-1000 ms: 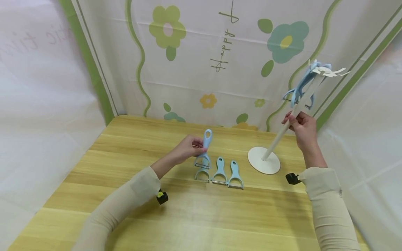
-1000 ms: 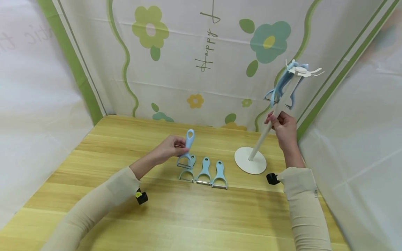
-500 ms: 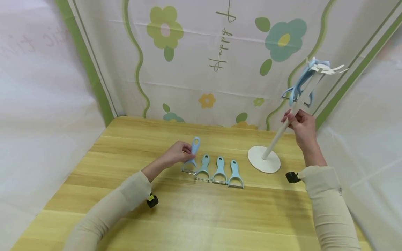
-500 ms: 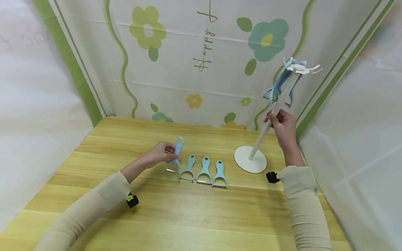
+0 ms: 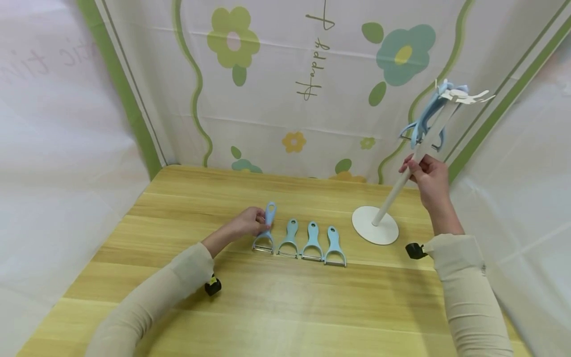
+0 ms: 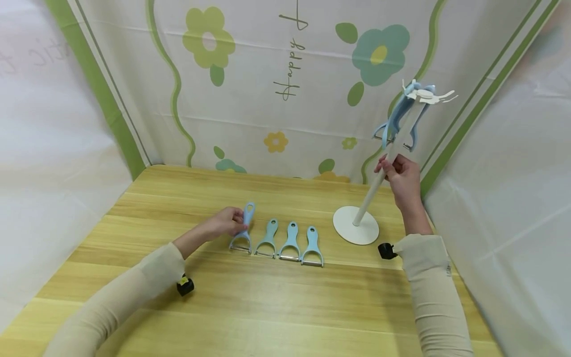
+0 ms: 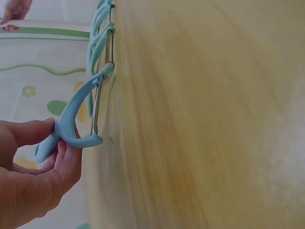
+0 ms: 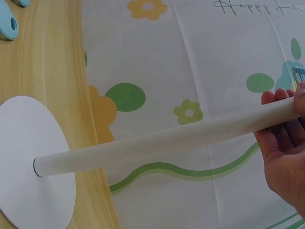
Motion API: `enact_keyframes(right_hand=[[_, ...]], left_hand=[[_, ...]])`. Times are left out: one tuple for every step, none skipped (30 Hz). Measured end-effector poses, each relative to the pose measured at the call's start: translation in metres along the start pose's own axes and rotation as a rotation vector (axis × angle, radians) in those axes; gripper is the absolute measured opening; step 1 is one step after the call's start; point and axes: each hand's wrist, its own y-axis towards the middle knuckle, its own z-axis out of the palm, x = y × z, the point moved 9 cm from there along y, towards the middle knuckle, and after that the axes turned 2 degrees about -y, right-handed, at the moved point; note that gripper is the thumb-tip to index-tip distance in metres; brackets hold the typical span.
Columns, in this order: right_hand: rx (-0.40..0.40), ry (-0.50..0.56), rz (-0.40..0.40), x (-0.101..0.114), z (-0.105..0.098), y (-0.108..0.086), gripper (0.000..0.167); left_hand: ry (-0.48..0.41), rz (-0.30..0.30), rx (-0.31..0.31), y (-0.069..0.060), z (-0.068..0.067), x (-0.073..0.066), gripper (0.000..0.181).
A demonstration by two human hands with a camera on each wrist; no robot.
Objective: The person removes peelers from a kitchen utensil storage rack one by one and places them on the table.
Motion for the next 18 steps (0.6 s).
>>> enact_keyframes(right_hand=[[0.000,0.001,0.001,0.000,0.000,0.000,0.014],[0.002,0.004,0.003,0.000,0.000,0.000,0.014],[0.005,0.014,0.004,-0.001,0.000,0.001,0.014],[0.009,0.023,0.005,-0.001,0.001,0.001,0.014],[0.012,0.034,0.005,-0.001,0.001,0.001,0.014],[0.013,0.033,0.004,-0.001,0.001,0.001,0.014],[0.011,0.027,0.003,-0.001,0.001,0.002,0.014],[0.013,0.033,0.003,-0.001,0.001,0.002,0.014],[0.012,0.034,0.003,-0.001,0.001,0.002,0.014],[0.010,0.031,0.004,-0.001,0.001,0.002,0.014],[0.008,0.023,0.005,-0.001,0.001,0.002,0.013],[0.007,0.025,0.008,-0.001,0.001,0.002,0.013],[0.004,0.019,0.010,-0.001,0.001,0.002,0.013],[0.002,0.018,0.012,-0.001,0.001,0.001,0.013],[-0.001,0.014,0.013,-0.001,0.001,0.001,0.013],[-0.003,0.013,0.014,-0.001,0.001,0.001,0.013],[-0.004,0.007,0.014,-0.001,0.001,0.001,0.013],[-0.005,0.007,0.013,0.000,0.001,0.001,0.014]], left_hand=[[0.001,-0.006,0.002,0.001,0.000,0.002,0.024],[0.003,-0.011,0.005,0.002,0.000,0.004,0.023],[0.006,-0.016,0.008,0.003,0.001,0.005,0.022],[0.012,-0.016,0.010,0.003,0.001,0.006,0.020],[0.015,-0.021,0.007,0.004,0.001,0.007,0.019],[0.020,-0.028,0.001,0.003,0.001,0.008,0.018],[0.023,-0.035,-0.004,0.003,0.001,0.009,0.016],[0.031,-0.038,-0.009,0.002,0.001,0.009,0.015],[0.046,-0.040,-0.020,0.002,0.001,0.010,0.014],[0.059,-0.044,-0.031,0.002,0.000,0.011,0.014],[0.074,-0.049,-0.043,0.002,-0.001,0.012,0.014],[0.095,-0.048,-0.051,0.002,-0.002,0.012,0.014],[0.120,-0.045,-0.059,0.003,-0.003,0.014,0.014],[0.146,-0.045,-0.068,0.004,-0.004,0.015,0.015],[0.171,-0.046,-0.077,0.004,-0.005,0.015,0.014],[0.188,-0.046,-0.080,0.005,-0.005,0.016,0.015],[0.205,-0.045,-0.084,0.005,-0.005,0.016,0.014],[0.220,-0.043,-0.085,0.006,-0.005,0.016,0.013]])
